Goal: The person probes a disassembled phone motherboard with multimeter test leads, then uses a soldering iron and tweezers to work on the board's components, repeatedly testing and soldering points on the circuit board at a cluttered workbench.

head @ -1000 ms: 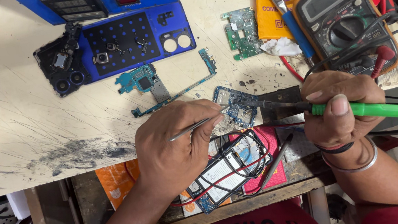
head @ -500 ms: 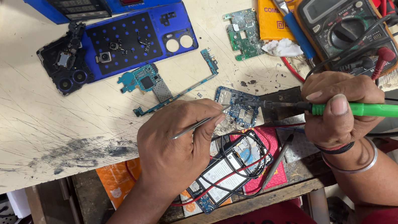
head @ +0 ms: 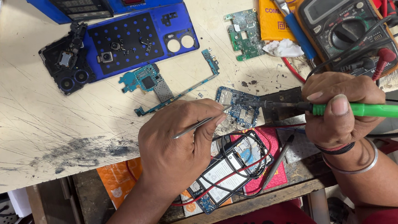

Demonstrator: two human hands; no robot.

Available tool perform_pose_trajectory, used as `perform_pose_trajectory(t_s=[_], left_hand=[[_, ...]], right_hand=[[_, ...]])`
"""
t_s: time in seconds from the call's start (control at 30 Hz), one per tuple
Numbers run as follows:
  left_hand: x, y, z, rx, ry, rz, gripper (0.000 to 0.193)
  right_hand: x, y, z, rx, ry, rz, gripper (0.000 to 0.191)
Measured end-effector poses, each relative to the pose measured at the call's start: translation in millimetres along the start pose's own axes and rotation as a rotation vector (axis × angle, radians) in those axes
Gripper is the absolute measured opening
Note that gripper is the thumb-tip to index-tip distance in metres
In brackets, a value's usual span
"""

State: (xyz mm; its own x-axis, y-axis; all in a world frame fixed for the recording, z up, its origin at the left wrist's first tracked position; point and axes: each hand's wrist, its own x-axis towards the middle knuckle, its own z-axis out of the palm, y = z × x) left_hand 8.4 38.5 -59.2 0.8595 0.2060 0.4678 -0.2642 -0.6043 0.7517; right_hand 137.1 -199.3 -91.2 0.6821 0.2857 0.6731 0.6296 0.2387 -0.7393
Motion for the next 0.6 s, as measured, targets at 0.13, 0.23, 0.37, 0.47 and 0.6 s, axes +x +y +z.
perform_pose_trajectory(t_s=[0.13, 0.23, 0.37, 0.47, 0.6], left_hand=[[-0.1, 0.0, 0.0, -0.007, -0.001, -0.007, 0.013], [0.0, -0.2, 0.1, -0.011, -0.001, -0.003, 0.013], [0.2, -0.4, -0.5, -0.015, 0.003, 0.006, 0.014], [0.0, -0.2, -0.5, -0.013, 0.004, 0.011, 0.014], [-0.4, -0.8, -0.5, -0.005, 0.000, 0.008, 0.014]], right_hand=[[0.1, -0.9, 0.4, 0.001, -0.002, 0.004, 0.027], [0.5, -0.6, -0.1, -0.009, -0.011, -0.009, 0.028], [0.0, -0.3, -0.7, -0.008, -0.002, 0.009, 0.028], [-0.9, -1.1, -0.4, -0.003, 0.005, 0.029, 0.028], [-0.2, -0.5, 0.4, -0.001, -0.003, 0.004, 0.028]])
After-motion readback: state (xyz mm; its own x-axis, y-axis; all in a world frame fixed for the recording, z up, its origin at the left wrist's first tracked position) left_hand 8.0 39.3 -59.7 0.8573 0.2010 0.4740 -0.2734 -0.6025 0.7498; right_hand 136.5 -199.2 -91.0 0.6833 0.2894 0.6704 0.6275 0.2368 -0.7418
